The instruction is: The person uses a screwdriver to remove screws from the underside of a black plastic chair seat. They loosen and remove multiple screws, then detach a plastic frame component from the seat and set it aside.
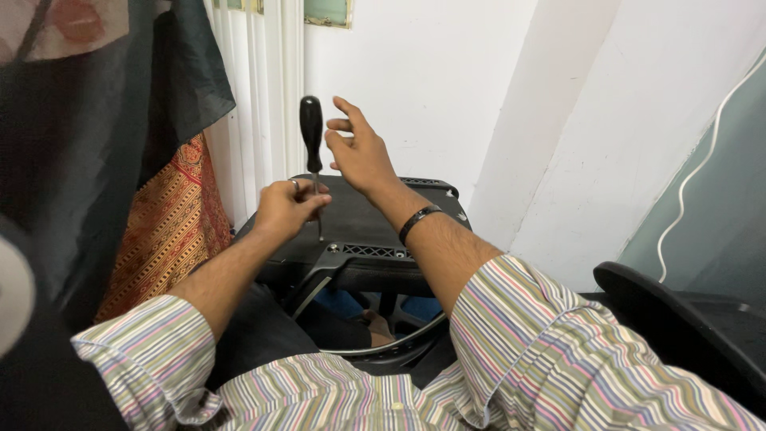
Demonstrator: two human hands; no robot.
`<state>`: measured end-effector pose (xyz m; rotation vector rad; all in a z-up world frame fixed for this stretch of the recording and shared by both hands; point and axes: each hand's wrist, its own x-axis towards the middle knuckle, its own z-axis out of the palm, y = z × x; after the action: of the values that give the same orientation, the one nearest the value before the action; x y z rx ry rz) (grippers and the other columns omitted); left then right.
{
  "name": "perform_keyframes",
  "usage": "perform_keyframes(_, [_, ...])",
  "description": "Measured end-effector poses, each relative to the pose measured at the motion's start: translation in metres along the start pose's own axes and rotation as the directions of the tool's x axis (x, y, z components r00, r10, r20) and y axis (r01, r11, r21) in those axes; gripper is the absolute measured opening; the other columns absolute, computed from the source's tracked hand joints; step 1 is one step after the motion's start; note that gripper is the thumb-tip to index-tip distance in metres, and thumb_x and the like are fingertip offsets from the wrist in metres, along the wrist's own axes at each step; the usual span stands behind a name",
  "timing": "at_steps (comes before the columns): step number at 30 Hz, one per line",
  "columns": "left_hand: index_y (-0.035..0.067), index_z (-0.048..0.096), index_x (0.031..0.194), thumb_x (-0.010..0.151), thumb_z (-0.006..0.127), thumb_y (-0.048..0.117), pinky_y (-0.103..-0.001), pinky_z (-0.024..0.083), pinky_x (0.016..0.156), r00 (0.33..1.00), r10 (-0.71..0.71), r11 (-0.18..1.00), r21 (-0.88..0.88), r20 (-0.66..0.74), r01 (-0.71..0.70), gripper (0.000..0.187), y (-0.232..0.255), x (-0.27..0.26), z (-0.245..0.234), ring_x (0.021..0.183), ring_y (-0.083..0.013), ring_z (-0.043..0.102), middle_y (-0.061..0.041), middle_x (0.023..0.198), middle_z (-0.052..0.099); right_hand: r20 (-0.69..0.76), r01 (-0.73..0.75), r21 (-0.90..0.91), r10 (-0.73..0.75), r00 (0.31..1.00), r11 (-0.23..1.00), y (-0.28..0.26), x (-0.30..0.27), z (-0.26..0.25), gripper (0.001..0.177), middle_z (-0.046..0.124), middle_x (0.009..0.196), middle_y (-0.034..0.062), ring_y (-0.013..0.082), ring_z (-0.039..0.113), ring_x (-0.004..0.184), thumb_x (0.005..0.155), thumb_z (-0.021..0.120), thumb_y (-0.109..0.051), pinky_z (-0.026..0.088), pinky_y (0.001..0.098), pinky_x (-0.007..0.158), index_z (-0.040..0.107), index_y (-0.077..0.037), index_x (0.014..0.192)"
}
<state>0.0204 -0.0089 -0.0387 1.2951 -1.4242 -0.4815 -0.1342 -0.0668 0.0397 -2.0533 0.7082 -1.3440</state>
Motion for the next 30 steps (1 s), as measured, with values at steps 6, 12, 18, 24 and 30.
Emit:
perform_keyframes(6, [-0.002, 0.07, 0.116, 0.095, 0.07, 0.01, -0.029, 0.063, 0.071, 0.977, -0.215, 0.896, -0.394, 0.016, 0.203, 0.023, -0.044, -0.022, -0.036, 0.082, -0.0172, 0.074, -0.009, 0.094, 0.075, 0.067, -0.147, -0.513, 0.21, 0.975, 0.846, 0.042, -0.057, 0.002, 0.039, 0.078, 0.09, 0.015, 0.0261, 0.077, 0.088, 0.085, 0.076, -0.045, 0.06, 0.0375, 0.082, 0.08, -0.007, 0.095])
perform_keyframes(12, [0.002, 0.069, 0.124, 0.094, 0.068, 0.011, -0.034, 0.065, 0.074, 0.905, -0.378, 0.774, -0.468, 0.197, 0.426, 0.031, -0.095, -0.049, -0.04, 0.083, -0.0215, 0.072, -0.011, 0.098, 0.07, 0.108, -0.269, -0.674, 0.452, 0.886, 0.688, 0.058, -0.09, 0.03, 0.043, 0.077, 0.084, 0.0151, 0.0284, 0.078, 0.084, 0.08, 0.085, -0.044, 0.061, 0.038, 0.082, 0.078, -0.003, 0.086])
perform_keyframes(18, [0.001, 0.065, 0.128, 0.095, 0.066, 0.01, -0.035, 0.065, 0.076, 0.884, -0.426, 0.716, -0.524, 0.194, 0.46, 0.034, -0.104, -0.05, -0.034, 0.083, -0.0218, 0.073, -0.011, 0.098, 0.072, 0.16, -0.117, -0.626, 0.274, 0.948, 0.771, 0.084, -0.086, 0.031, 0.016, 0.076, 0.088, 0.0152, 0.0335, 0.074, 0.086, 0.085, 0.076, -0.023, 0.059, 0.042, 0.083, 0.08, -0.009, 0.091])
perform_keyframes(24, [-0.001, 0.063, 0.129, 0.095, 0.066, 0.011, -0.036, 0.066, 0.077, 0.884, -0.435, 0.678, -0.584, 0.172, 0.447, 0.036, -0.103, -0.054, -0.039, 0.083, -0.022, 0.074, -0.012, 0.098, 0.072, 0.241, 0.062, -0.587, 0.101, 0.965, 0.807, 0.096, -0.086, 0.029, 0.018, 0.074, 0.092, 0.0193, 0.0343, 0.074, 0.086, 0.077, 0.073, -0.007, 0.059, 0.0403, 0.082, 0.078, -0.002, 0.094])
perform_keyframes(30, [-0.002, 0.061, 0.13, 0.095, 0.065, 0.008, -0.036, 0.065, 0.078, 0.874, -0.457, 0.619, -0.646, 0.166, 0.446, 0.036, -0.102, -0.058, -0.039, 0.084, -0.0237, 0.074, -0.013, 0.103, 0.07, 0.245, -0.093, -0.581, 0.283, 0.927, 0.809, 0.088, -0.075, 0.023, 0.021, 0.078, 0.085, 0.0153, 0.0265, 0.076, 0.079, 0.081, 0.077, -0.011, 0.059, 0.036, 0.08, 0.078, -0.004, 0.1])
